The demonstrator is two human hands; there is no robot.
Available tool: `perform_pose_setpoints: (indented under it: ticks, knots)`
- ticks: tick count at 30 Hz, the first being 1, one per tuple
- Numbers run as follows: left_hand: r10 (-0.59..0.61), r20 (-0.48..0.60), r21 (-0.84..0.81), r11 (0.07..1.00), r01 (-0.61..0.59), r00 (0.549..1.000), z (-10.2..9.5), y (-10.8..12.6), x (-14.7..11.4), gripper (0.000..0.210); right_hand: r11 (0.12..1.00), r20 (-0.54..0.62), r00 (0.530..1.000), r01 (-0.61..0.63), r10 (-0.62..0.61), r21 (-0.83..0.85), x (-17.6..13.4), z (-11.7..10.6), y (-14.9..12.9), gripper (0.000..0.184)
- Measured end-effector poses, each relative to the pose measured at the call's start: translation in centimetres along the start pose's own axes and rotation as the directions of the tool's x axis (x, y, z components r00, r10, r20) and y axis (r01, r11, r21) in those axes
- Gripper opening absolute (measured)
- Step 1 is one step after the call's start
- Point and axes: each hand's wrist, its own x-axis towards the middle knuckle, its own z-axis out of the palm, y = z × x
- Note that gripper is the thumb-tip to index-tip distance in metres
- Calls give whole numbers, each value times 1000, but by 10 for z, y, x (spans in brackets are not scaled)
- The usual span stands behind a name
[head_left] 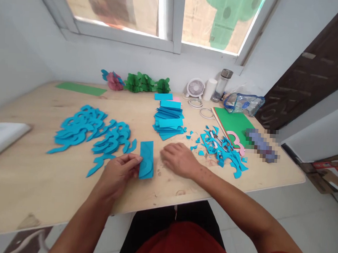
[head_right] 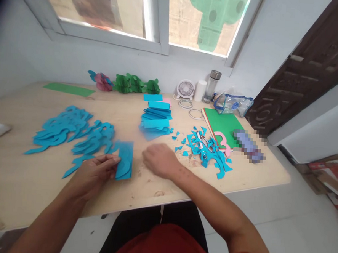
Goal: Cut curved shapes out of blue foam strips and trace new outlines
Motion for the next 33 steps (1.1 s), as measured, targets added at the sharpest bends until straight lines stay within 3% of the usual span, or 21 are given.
perform_pose_setpoints:
  ticks: [2, 3, 6, 8, 11, 15, 18, 21, 25, 28, 31, 33]
  knots:
    - [-4, 10, 16, 1000, 3, 1000, 0, 1, 0, 22, 996, -4, 996, 88, -88, 26, 0, 6, -2, 27]
    - [-5, 13, 21, 1000, 5, 1000, 0, 1, 0, 22, 997, -7, 997, 74, -74, 16, -6, 7, 2, 27]
    - [7, 17, 18, 1000, -7, 1000, -1, 1, 1, 22, 985, -14, 992, -128, 127, -113, -38, -2, 28, 26]
    - [19, 26, 17, 1000, -20, 999, -1, 1, 1, 22, 914, -55, 942, -334, 330, -231, -59, -15, 46, 24]
    - [25, 34, 15, 1000, -25, 999, -2, 0, 2, 21, 853, -64, 903, -424, 426, -303, -67, -32, 58, 24]
    - [9, 24, 19, 1000, -9, 1000, -2, 0, 2, 23, 883, -29, 899, -434, 436, -179, -28, -29, 60, 26]
    - [-13, 25, 32, 999, 12, 1000, -2, -1, 2, 26, 865, 51, 868, -484, 493, -131, 10, -18, 70, 33]
    - [-14, 20, 22, 1000, 14, 1000, -3, -1, 2, 27, 881, 107, 877, -456, 469, -126, 24, -14, 80, 34]
    - [-3, 22, 17, 1000, 3, 1000, -3, -1, 2, 27, 914, 160, 903, -377, 399, -153, -7, -23, 82, 23]
    - [-6, 33, 9, 1000, 6, 999, -3, -1, 2, 26, 925, 197, 927, -260, 320, -276, -44, -36, 81, 20]
    - [-9, 40, 4, 1000, 9, 999, -5, -2, 3, 26, 877, 140, 915, -307, 379, -369, -65, -48, 81, 20]
    - [-9, 43, 7, 1000, 8, 999, -5, -3, 3, 26, 872, 72, 910, -367, 409, -324, -61, -50, 81, 19]
